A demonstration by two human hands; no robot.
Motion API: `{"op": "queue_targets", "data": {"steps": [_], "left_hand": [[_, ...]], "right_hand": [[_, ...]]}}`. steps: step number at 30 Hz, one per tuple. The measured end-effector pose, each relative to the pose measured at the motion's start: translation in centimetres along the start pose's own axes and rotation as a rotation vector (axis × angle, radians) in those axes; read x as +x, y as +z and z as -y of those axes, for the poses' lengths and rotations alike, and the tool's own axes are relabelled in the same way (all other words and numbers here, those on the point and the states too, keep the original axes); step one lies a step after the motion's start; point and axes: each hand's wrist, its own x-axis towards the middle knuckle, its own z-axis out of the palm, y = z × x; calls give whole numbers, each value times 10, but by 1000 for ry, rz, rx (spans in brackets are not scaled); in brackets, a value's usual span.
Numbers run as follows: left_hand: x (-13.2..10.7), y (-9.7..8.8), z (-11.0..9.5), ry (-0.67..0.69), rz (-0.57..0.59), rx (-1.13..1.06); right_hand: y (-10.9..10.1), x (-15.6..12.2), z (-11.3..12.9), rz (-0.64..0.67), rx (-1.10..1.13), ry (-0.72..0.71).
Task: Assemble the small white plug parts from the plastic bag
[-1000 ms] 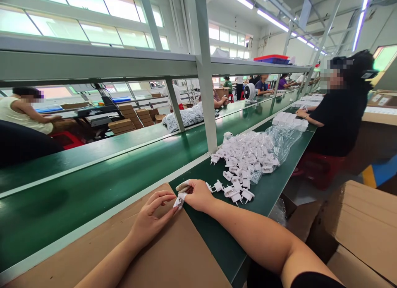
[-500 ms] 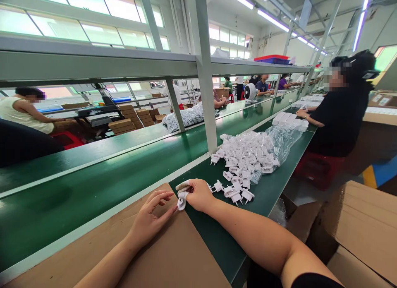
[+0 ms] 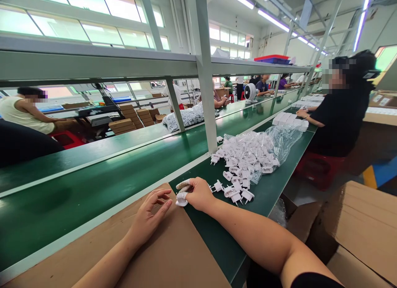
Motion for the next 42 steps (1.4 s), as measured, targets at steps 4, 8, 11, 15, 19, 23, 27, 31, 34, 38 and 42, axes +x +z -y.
{"op": "queue_targets", "data": {"steps": [4, 8, 11, 15, 19, 23, 27, 31, 34, 38, 42], "left_hand": [[1, 0, 0, 10, 1, 3], [1, 0, 1, 14, 5, -2], [1, 0, 1, 10, 6, -7], [1, 0, 1, 8, 11, -15], [1, 0, 0, 8, 17, -17], [1, -1, -1, 9, 25, -18], [1, -1, -1, 16, 29, -11], [1, -1, -2, 12, 36, -25], [2, -1, -3, 12, 44, -31], [2, -1, -3, 12, 43, -27], [1, -1, -2, 7, 52, -20]], "right_hand": [[0, 1, -2, 16, 38, 8], [0, 1, -2, 6, 38, -6], [0, 0, 0, 10, 39, -17], [-1, 0, 1, -5, 31, -20], [0, 0, 1, -16, 22, -2], [0, 0, 0, -6, 25, -15], [1, 0, 0, 2, 42, -15], [1, 2, -1, -7, 65, 0], [1, 2, -2, -17, 64, -4], [1, 1, -4, 8, 83, -13], [0, 2, -4, -3, 69, -21]]}}
